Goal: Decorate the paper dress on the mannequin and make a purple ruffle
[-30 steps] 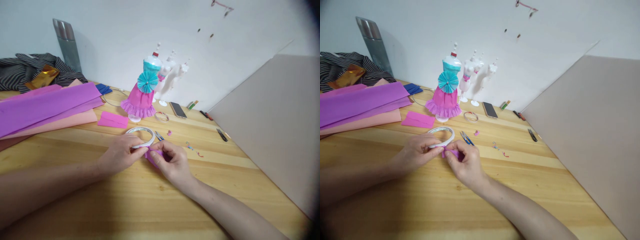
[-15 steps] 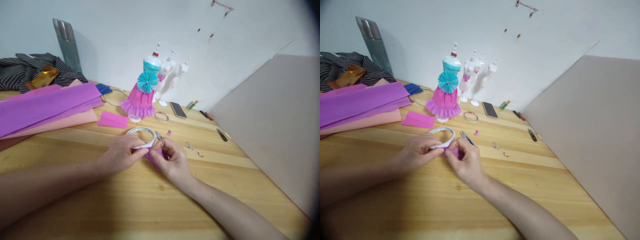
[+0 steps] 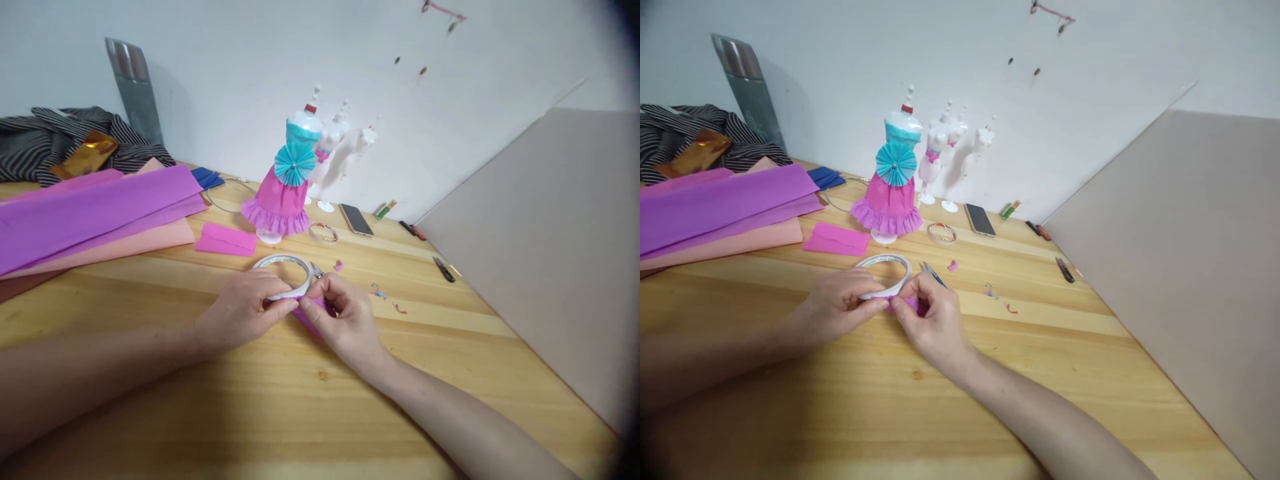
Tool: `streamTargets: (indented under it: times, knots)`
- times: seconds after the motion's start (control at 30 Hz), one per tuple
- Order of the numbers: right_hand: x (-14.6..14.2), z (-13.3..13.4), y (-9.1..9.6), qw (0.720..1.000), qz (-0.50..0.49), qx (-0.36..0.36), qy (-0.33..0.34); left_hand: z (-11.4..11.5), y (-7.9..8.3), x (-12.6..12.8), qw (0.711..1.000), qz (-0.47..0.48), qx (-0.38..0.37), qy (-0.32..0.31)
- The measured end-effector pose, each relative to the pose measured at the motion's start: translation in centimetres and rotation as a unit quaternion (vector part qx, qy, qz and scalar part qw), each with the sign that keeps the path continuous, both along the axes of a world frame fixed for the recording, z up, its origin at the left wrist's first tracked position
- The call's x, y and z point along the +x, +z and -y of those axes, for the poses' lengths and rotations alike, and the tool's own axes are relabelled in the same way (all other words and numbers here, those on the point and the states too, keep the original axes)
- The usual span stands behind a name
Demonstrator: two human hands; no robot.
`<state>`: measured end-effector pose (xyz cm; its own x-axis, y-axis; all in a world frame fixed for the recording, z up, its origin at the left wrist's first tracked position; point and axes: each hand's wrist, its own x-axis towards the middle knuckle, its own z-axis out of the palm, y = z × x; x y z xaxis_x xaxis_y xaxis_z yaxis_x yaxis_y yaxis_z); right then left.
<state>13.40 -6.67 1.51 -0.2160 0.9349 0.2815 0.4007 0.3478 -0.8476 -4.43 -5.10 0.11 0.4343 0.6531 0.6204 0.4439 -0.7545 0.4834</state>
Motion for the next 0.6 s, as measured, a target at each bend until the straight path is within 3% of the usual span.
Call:
streamTargets:
  times: [0.37, 0.6]
  knots:
    - [-0.1, -0.4, -0.5, 0.999, -0.041, 0.003, -0.013, -0.5, -0.2, -0.4, 0.998, -0.045, -0.006, -0.033]
    - [0.2, -0.7, 0.1, 0.998, 0.003, -0.025, 0.053, -1.2, 0.3, -0.6, 0.993, -0.064, -0.059, -0.075]
